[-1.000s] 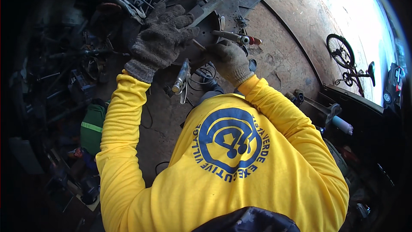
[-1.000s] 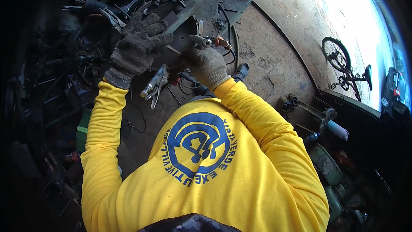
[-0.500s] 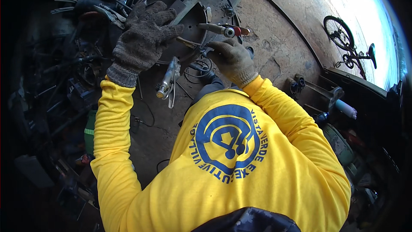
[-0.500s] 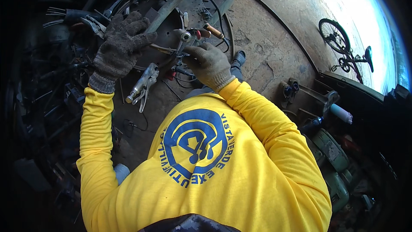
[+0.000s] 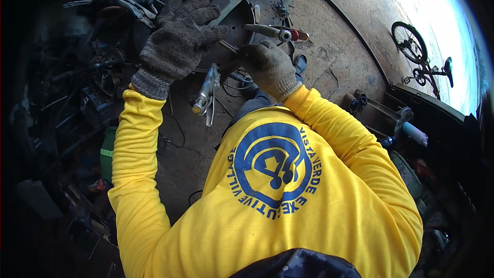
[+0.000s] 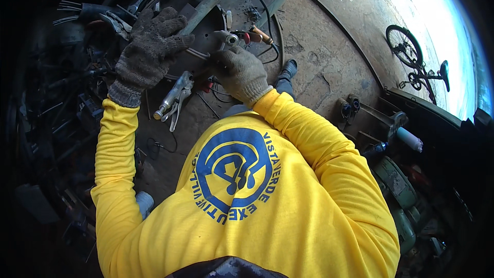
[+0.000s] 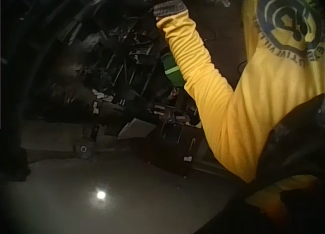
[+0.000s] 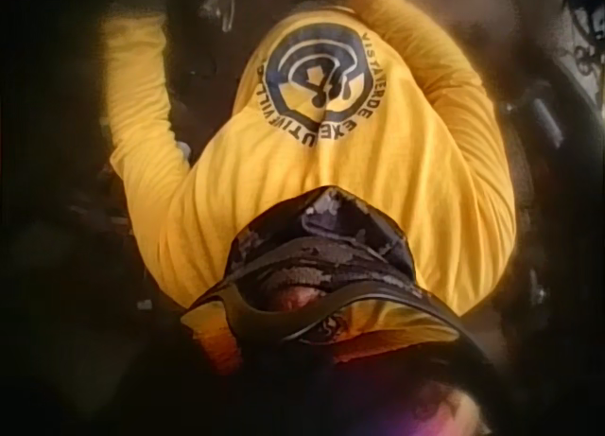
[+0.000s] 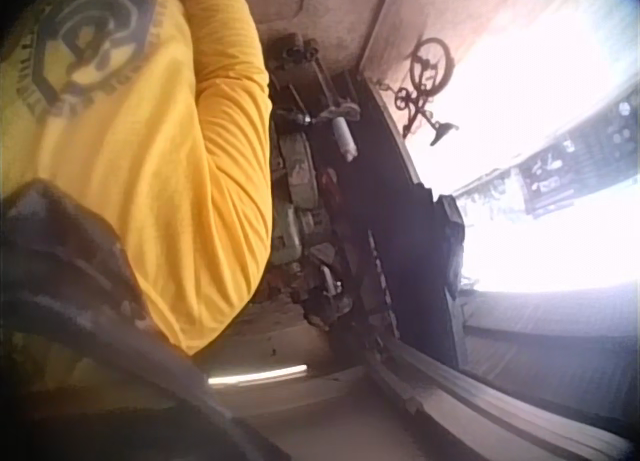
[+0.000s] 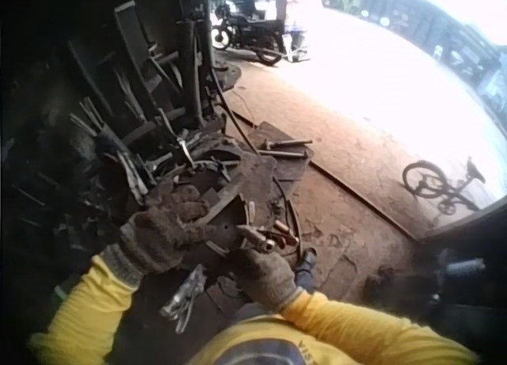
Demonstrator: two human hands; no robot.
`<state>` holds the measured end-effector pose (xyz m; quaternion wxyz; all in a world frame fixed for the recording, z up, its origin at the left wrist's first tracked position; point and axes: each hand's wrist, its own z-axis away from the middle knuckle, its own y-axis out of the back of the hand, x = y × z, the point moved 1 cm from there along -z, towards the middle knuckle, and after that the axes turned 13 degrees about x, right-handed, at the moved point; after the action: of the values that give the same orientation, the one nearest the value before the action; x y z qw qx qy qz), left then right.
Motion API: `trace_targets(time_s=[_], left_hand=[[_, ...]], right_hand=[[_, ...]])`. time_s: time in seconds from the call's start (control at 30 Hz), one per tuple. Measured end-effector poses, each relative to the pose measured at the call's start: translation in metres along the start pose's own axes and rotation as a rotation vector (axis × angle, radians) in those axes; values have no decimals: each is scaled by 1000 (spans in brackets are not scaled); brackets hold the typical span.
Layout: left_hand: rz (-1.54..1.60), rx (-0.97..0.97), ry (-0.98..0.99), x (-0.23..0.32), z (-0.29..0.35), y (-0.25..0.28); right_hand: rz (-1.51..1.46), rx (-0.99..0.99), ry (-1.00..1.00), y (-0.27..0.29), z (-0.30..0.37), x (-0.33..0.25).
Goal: The person holds a metal rod against a curved metal frame and uses a welding tool to fuse the joints while using a clamp to secure the components.
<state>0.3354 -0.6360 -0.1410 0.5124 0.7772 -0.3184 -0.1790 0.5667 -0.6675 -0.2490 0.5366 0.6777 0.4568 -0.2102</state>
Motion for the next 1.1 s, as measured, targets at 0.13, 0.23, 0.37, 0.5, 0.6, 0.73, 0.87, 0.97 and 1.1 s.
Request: trace_targets(time_s=[0.13,0.23,0.37,0.5,0.6,0.73,0.87,0.97,1.1], left_hand=[[-13,-48,-18,1,-7,5],[-11,-30,33,5,-5,2],[15,0,95,0,12,-10],[-29,14,43,1,3,-7],[-47,27,-1,0,4,-5],[-32,8,17,-1,6,-3],[-44,-9,29,2,2,-2],[-31,-21,43,5,-2,3],[-35,-47,131,-2,18,-13]], right_hand=[[15,4,4,-2,0,1],[24,1,8,-1,-1,0],[40,-36,18,-2,-5,-2],[51,-33,6,-2,-5,0],[57,-46,-2,-2,-7,-4],[68,-26,-3,-1,-9,-8],[54,81,138,-1,-9,-5],[90,75,153,-5,-6,0],[71,44,138,-4,-7,-1]])
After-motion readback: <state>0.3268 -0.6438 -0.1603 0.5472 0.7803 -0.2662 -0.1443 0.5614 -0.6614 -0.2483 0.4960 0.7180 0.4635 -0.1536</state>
